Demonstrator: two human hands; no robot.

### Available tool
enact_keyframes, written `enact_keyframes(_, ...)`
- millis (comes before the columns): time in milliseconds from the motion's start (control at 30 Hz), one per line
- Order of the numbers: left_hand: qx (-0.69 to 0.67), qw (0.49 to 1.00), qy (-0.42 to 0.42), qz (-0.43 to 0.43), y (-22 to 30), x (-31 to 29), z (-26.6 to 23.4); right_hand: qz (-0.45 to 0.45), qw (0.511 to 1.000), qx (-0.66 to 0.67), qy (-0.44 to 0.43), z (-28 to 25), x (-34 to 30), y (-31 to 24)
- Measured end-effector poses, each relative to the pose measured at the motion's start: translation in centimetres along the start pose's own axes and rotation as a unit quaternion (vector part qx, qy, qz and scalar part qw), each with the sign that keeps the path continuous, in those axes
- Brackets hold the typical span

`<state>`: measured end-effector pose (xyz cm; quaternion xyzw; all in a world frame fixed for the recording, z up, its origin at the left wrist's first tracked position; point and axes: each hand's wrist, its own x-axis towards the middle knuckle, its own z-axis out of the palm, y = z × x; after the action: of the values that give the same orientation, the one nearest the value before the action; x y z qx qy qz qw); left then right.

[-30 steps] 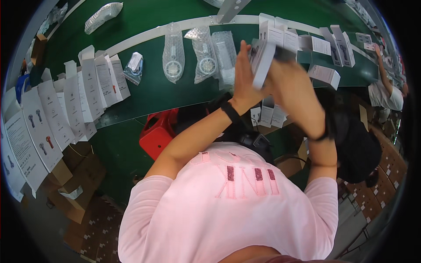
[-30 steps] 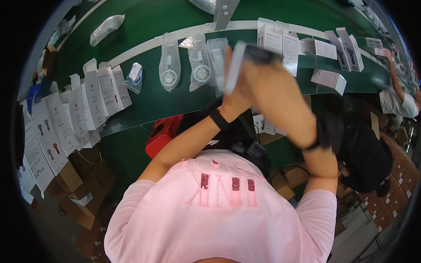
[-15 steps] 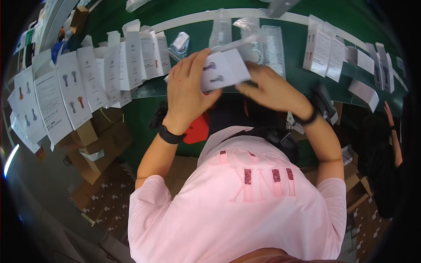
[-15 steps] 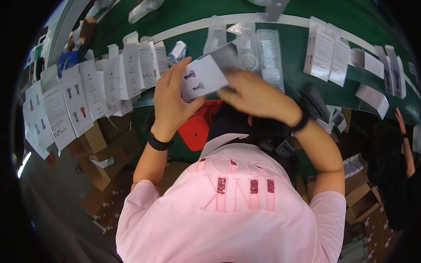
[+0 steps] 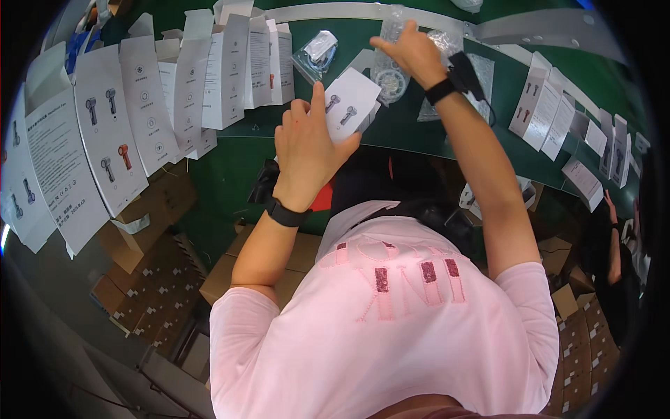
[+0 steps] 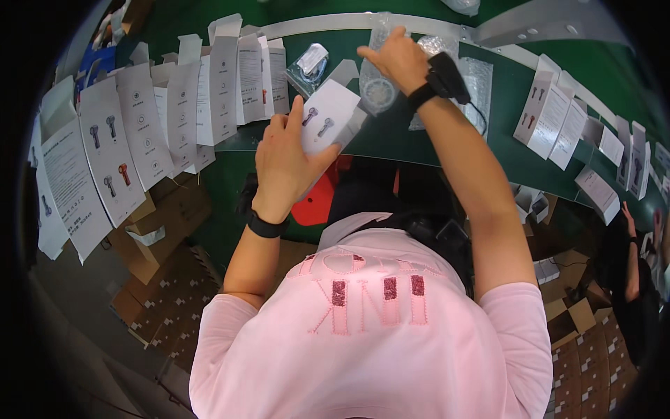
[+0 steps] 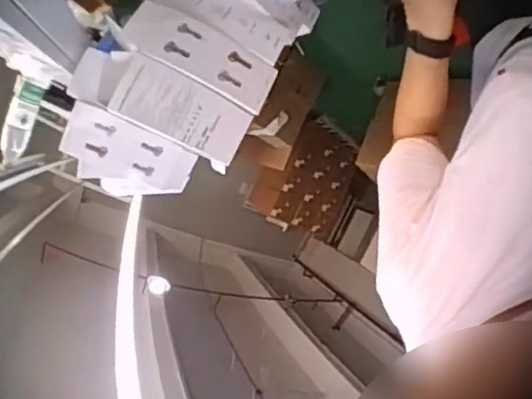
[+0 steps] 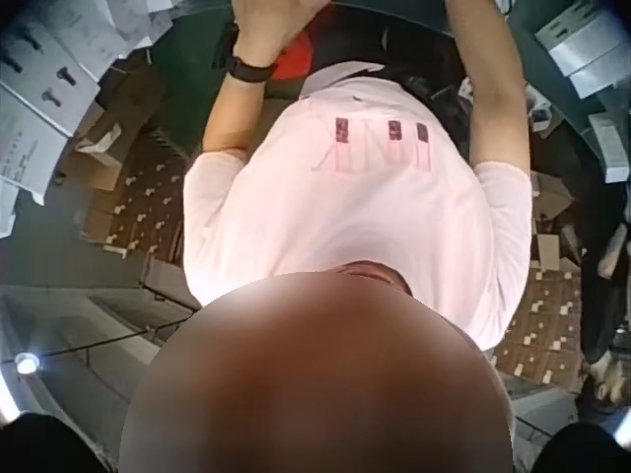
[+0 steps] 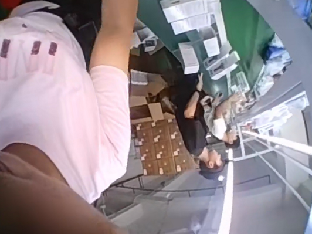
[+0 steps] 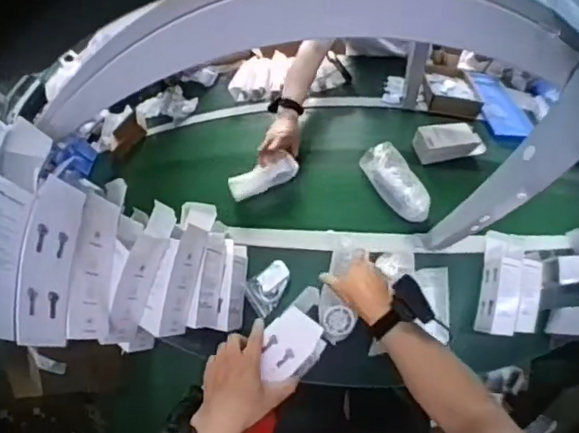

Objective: Packaging handheld fans, batteries, and manuals into product boxes on an assembly line.

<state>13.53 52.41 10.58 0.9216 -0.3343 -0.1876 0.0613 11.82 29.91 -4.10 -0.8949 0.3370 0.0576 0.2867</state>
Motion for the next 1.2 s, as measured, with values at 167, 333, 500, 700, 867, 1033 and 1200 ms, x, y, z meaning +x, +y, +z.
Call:
enact_keyframes(167,-0.140,0.988,-0.042,-0.048,-2.2,0.4,1.9,-0.052,0.998,0.023,0.034,0.2,0.3,1.9)
enact_keyframes(333,-0.233,0.969,-0.052,-0.064,-3.2,0.5,5.5,-0.094,0.985,0.129,0.067,-10.8,-5.7,-1.1)
enact_keyframes(500,-0.415,0.885,-0.198,-0.073,-2.2,3.3,6.3,-0.045,0.983,0.177,0.021,-13.9,-9.0,1.9)
enact_keyframes(700,-0.674,0.636,-0.327,-0.187,-1.6,3.3,5.4,-0.062,0.952,0.294,0.055,-13.2,-10.7,4.2)
enact_keyframes(867,-0.543,0.823,-0.156,-0.057,-2.4,3.8,13.1,-0.008,0.984,0.167,-0.057,-9.1,-7.2,4.1)
enact_keyframes(1033,-0.454,0.851,-0.250,-0.083,-1.5,5.0,10.9,-0.103,0.993,0.038,0.031,-1.8,-2.5,3.3)
enact_keyframes(1200,-0.199,0.969,0.097,0.110,0.0,10.5,6.9,-0.022,0.990,-0.138,0.028,1.2,-1.3,5.0)
